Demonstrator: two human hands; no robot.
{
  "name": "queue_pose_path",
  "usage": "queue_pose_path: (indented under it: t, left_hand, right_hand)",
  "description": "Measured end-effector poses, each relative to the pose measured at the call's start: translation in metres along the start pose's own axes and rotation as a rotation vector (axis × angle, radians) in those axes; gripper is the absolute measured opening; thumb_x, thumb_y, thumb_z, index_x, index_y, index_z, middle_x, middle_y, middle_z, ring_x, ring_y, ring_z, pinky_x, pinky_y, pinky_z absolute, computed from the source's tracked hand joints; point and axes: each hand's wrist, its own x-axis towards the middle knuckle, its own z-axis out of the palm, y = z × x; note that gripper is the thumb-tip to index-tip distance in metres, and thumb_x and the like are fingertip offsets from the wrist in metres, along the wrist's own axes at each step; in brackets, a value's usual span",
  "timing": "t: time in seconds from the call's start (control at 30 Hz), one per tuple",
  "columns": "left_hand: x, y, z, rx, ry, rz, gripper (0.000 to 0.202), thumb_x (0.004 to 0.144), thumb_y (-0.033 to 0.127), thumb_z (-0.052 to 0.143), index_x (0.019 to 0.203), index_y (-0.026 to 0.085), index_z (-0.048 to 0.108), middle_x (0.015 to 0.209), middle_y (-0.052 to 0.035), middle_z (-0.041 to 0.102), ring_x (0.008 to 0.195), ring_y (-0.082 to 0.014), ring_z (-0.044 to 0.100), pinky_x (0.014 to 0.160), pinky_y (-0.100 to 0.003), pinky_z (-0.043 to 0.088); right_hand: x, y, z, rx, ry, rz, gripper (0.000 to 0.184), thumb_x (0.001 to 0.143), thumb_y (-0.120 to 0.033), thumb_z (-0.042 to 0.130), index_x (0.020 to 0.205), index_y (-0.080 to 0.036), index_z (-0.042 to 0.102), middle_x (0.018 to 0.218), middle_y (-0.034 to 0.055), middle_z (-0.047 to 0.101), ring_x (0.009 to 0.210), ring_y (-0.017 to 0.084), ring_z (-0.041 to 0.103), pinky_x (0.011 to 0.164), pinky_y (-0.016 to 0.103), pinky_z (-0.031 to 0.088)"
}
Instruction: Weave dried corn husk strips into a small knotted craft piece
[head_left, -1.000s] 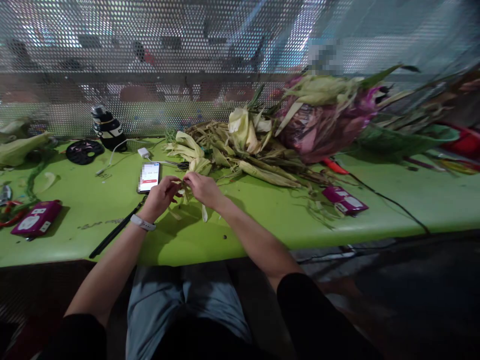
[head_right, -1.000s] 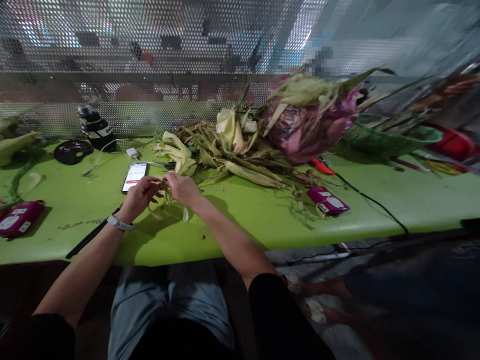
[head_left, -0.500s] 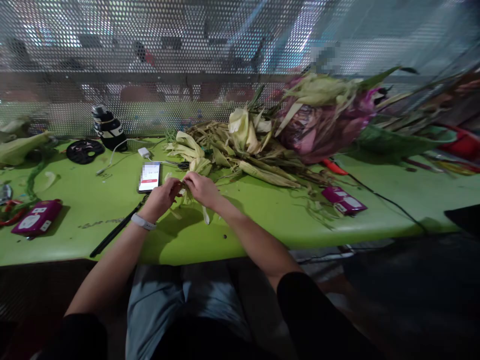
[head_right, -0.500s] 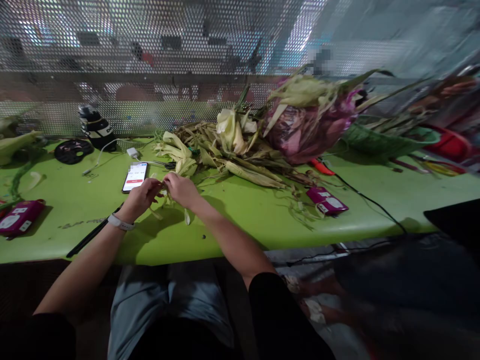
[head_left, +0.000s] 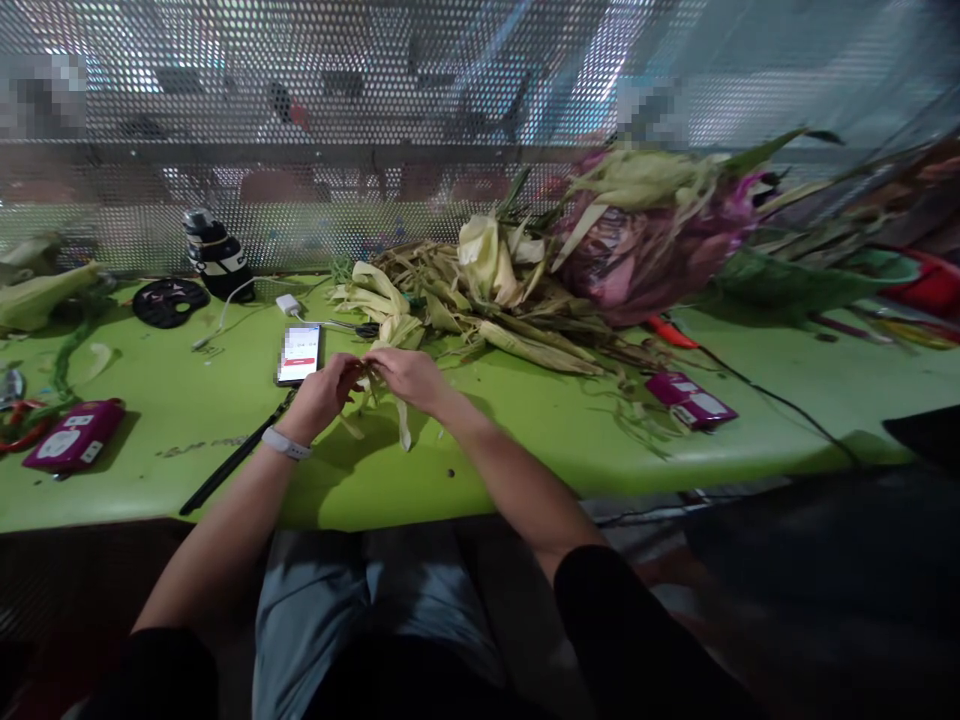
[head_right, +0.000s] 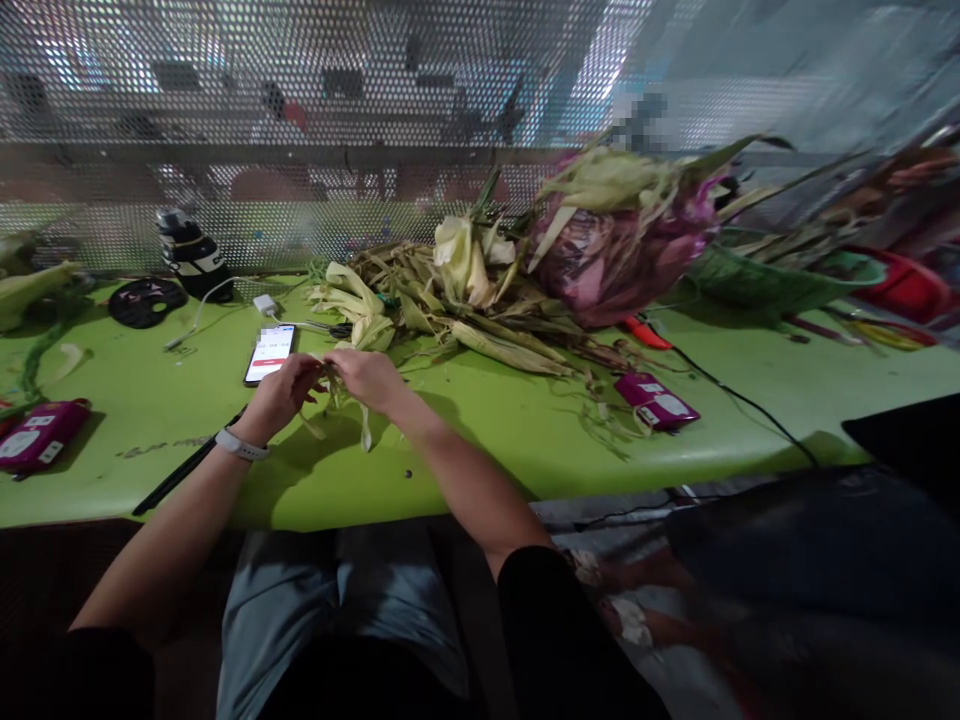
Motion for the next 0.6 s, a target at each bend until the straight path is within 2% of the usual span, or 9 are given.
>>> queue_pose_path:
  t: [0.1, 0.23, 0.37, 0.43, 0.6]
  left_hand:
    - [0.0, 0.003, 0.0, -0.024, 0.024, -0.026, 0.029, 0.097, 0.043, 0.048, 0.108, 0.017, 0.053, 0.092, -0.0099, 0.072, 0.071, -0.019, 0.074, 0.055, -0.028, 0.06]
    - [0.0, 0.007, -0.001, -0.029, 0.043, -0.04, 0.028, 0.097, 0.043, 0.048, 0.106, 0.017, 0.052, 0.092, -0.0092, 0.071, 0.07, -0.0185, 0.074, 0.054, -0.027, 0.058]
    - [0.0, 0.004, -0.002, 0.027, 0.02, -0.003, 0.027, 0.098, 0.042, 0.046, 0.11, 0.019, 0.052, 0.089, -0.0075, 0.071, 0.071, -0.018, 0.073, 0.054, -0.024, 0.055]
    - [0.0, 0.001, -0.002, 0.078, 0.023, 0.028, 0.027, 0.098, 0.041, 0.045, 0.111, 0.019, 0.053, 0.087, -0.0072, 0.071, 0.067, -0.0179, 0.071, 0.054, -0.025, 0.053]
    - [0.001, -0.002, -0.004, 0.255, 0.06, 0.112, 0.025, 0.097, 0.038, 0.046, 0.109, 0.019, 0.056, 0.077, -0.0061, 0.069, 0.059, -0.0172, 0.065, 0.054, -0.027, 0.049]
  right_hand:
    - [0.0, -0.002, 0.002, 0.101, 0.068, 0.089, 0.027, 0.099, -0.026, 0.043, 0.111, -0.017, 0.065, 0.101, 0.0083, 0.074, 0.082, 0.017, 0.069, 0.078, 0.03, 0.051]
    - [0.0, 0.0, -0.002, 0.294, 0.112, 0.155, 0.024, 0.097, -0.024, 0.045, 0.11, -0.016, 0.063, 0.1, 0.0067, 0.074, 0.086, 0.015, 0.07, 0.078, 0.028, 0.052]
    - [0.0, 0.001, -0.008, 0.099, 0.13, 0.008, 0.028, 0.097, -0.027, 0.046, 0.116, -0.018, 0.065, 0.114, 0.0086, 0.072, 0.099, 0.019, 0.068, 0.087, 0.032, 0.051]
    - [-0.001, 0.0, -0.009, 0.015, 0.088, -0.053, 0.029, 0.098, -0.026, 0.046, 0.117, -0.019, 0.067, 0.118, 0.0088, 0.071, 0.103, 0.02, 0.067, 0.089, 0.033, 0.05]
    - [-0.002, -0.004, -0.01, -0.118, -0.013, -0.072, 0.028, 0.095, -0.026, 0.051, 0.113, -0.016, 0.07, 0.109, 0.0102, 0.074, 0.09, 0.02, 0.069, 0.079, 0.03, 0.049]
